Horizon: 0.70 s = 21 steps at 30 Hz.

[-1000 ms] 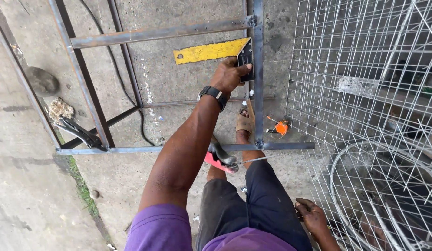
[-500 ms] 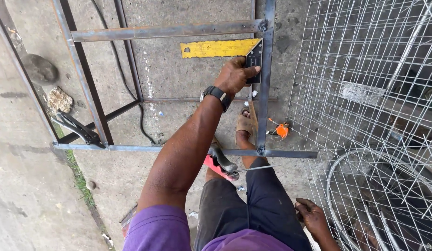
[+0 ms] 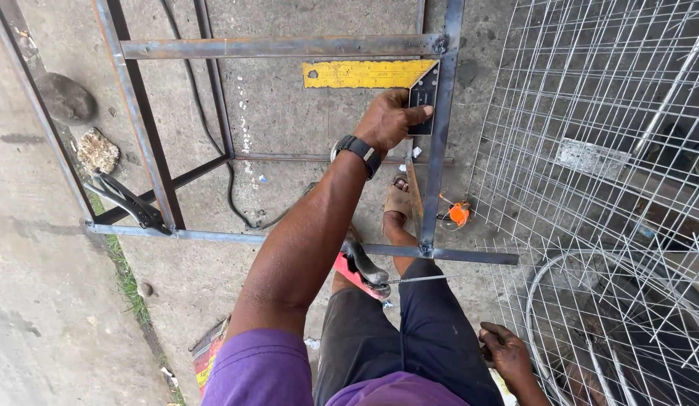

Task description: Welding and assembling a metal frame using a welder and a square.

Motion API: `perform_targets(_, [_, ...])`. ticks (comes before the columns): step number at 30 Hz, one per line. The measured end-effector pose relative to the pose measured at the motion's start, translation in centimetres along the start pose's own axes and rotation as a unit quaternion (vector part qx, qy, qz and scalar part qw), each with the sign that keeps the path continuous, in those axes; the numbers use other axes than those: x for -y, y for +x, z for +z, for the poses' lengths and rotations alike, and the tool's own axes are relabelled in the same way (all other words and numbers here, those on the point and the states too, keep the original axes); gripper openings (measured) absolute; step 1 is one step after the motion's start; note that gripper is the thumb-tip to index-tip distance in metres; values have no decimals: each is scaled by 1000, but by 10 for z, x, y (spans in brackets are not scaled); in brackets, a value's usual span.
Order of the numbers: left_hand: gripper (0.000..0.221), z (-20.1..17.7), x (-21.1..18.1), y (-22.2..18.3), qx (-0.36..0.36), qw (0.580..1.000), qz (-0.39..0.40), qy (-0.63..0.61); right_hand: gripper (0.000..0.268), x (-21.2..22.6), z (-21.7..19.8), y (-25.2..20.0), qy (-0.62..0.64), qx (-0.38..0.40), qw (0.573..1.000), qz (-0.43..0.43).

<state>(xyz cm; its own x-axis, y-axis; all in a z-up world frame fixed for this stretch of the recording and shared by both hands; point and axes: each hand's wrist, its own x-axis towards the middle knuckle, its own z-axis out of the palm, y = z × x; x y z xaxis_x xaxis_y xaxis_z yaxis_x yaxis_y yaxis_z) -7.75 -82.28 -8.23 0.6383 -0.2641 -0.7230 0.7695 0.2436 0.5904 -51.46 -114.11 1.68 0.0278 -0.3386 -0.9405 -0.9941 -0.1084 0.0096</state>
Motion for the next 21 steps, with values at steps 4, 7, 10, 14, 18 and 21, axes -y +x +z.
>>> perform_targets(4, [15,-2,3,5,-6,1000,10,28,34,4,-2,0,8,5,1000,4])
perform_targets(7, [17,-1,2,5,-9,999,13,47,33,9,-2,-1,11,8,1000,14])
perform_targets(10, [20,-1,-2,3,-6,999,4,44,33,17,-2,-4,3,8,1000,21])
perform_targets(14, [12,2,-7,-2,-2,999,9,38,33,20,-1,-4,-8,4,1000,23])
perform_targets(18, [16,3,-14,-7,2,1000,-3,22,33,13,-2,4,8,6,1000,20])
perform_targets(21, [15,2,-13,-5,-1,998,5,58,32,13,-2,4,4,5,1000,20])
